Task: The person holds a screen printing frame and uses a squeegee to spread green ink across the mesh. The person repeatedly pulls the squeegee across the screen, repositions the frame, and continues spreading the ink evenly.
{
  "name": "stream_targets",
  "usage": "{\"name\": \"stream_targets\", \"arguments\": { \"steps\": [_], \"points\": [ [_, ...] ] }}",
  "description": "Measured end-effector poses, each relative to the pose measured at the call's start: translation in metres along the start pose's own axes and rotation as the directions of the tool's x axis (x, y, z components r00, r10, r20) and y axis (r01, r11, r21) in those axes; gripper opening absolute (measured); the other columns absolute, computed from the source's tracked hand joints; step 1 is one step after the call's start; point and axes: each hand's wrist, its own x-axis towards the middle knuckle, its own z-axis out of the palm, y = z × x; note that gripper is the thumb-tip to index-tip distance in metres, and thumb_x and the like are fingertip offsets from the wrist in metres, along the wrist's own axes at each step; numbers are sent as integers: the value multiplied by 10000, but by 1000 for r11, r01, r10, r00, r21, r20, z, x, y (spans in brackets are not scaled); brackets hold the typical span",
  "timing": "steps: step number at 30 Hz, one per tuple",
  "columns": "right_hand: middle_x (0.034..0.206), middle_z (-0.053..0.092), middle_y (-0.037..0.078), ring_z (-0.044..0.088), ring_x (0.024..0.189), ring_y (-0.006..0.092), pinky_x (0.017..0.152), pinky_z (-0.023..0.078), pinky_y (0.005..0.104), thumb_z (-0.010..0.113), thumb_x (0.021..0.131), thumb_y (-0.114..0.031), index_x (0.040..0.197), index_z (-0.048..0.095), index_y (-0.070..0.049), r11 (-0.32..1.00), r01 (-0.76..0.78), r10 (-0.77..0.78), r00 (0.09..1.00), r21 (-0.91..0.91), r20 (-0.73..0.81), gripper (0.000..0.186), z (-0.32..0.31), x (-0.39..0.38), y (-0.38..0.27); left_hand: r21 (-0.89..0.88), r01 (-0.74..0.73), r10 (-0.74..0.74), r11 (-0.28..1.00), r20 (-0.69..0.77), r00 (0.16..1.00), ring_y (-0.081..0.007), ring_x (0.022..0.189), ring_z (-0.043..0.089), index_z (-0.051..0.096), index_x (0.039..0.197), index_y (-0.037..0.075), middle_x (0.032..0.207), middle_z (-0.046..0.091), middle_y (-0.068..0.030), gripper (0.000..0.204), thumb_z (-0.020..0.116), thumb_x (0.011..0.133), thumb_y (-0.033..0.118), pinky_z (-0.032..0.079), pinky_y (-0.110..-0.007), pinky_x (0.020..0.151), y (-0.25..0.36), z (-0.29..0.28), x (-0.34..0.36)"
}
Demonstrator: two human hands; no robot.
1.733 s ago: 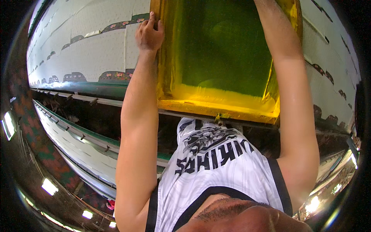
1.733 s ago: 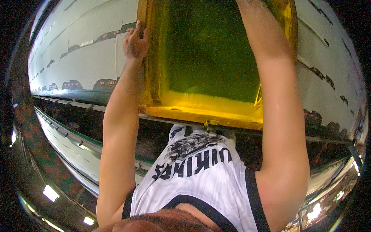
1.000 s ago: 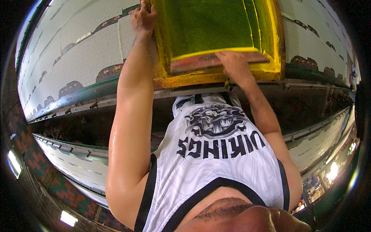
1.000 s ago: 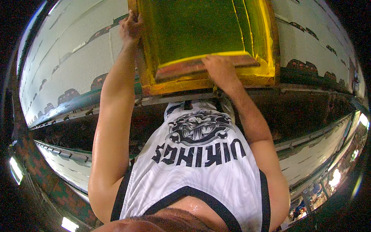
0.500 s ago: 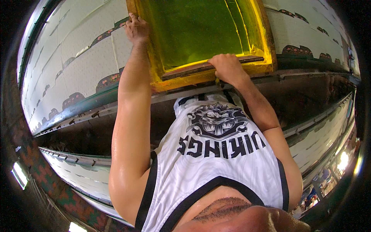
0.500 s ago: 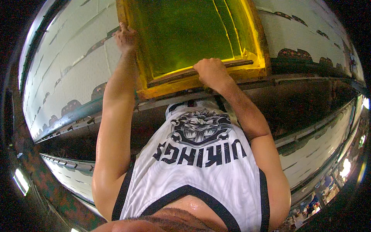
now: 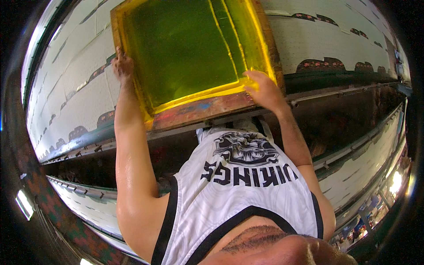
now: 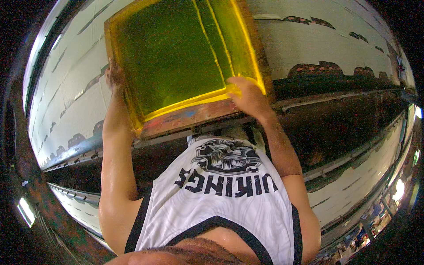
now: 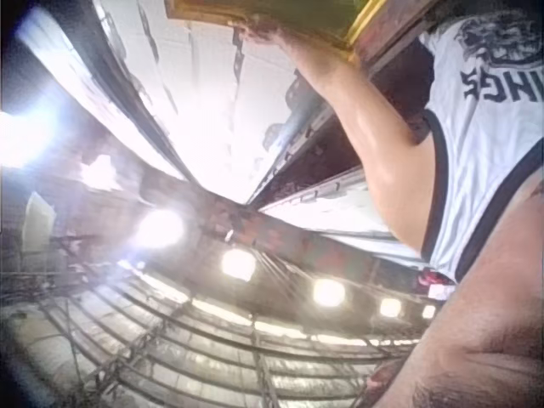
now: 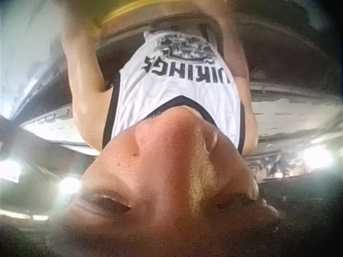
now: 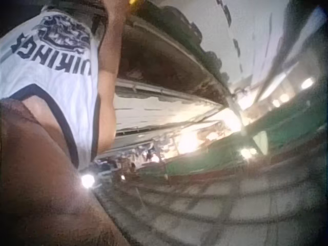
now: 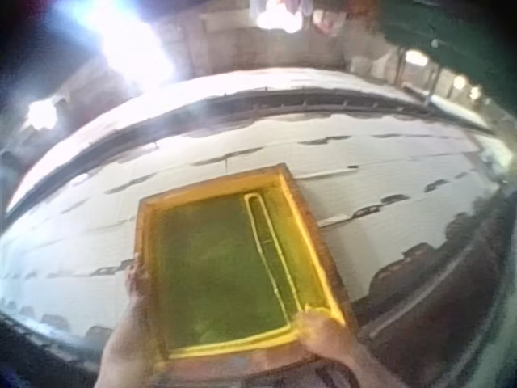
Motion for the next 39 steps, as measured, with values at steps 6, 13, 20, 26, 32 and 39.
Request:
{"name": "stream_targets", "arguments": {
  "steps": [6, 13, 20, 26, 32, 39],
  "points": [
    [1520, 628, 225, 643, 1369, 374, 1131, 548, 477, 723, 1058, -326, 1528, 588, -9, 885, -451, 466, 858, 121, -216, 582, -55, -2, 95, -37, 129, -125, 991, 106, 986, -377, 1246, 650, 494, 1644, 263, 1336, 692, -189, 562, 554, 1092, 354, 541, -506, 1032, 70, -47, -12],
    [1479, 620, 300, 610, 1366, 458, 1159, 491, 547, 847, 909, -438, 1502, 561, 70, 895, -444, 414, 868, -51, -275, 831, -23, 36, 121, -73, 13, -17, 997, -49, 999, -395, 1138, 694, 554, 1604, 215, 1255, 707, -201, 519, 575, 1094, 313, 564, -504, 935, 54, -41, -14],
    [1054, 711, 268, 700, 1021, 485, 856, 574, 569, 807, 758, -261, 1099, 682, 62, 950, -296, 234, 890, -104, -392, 486, -30, 53, 127, -128, -86, 70, 988, -128, 989, -388, 1023, 732, 599, 1562, 127, 1148, 739, -196, 503, 639, 1076, 248, 577, -487, 853, 50, -33, -17],
    [1025, 718, 239, 714, 993, 446, 867, 595, 527, 822, 719, -256, 1083, 693, 53, 981, -81, -27, 842, -174, -540, 495, -67, 39, 92, -291, -210, 187, 933, -105, 977, -295, 1161, 740, 570, 1590, 121, 1313, 750, -199, 493, 603, 1110, 227, 578, -417, 943, 27, -25, -1],
    [1088, 753, 308, 767, 983, 434, 871, 635, 485, 828, 763, -249, 1179, 718, 139, 982, -79, -12, 882, -172, -471, 579, -143, 27, 121, -433, -228, 215, 872, -79, 973, -294, 1229, 719, 546, 1602, 77, 1450, 700, -186, 525, 626, 1110, 242, 557, -393, 1033, 61, -50, 6],
    [1014, 748, 247, 735, 931, 466, 821, 593, 544, 807, 747, -306, 1063, 722, 26, 988, -97, 12, 823, -121, -568, 466, -220, 9, 248, -367, -276, 264, 889, -83, 961, -337, 1105, 719, 570, 1599, 145, 1305, 735, -199, 527, 644, 1089, 253, 559, -464, 978, 209, -77, 17]
  ]
}}
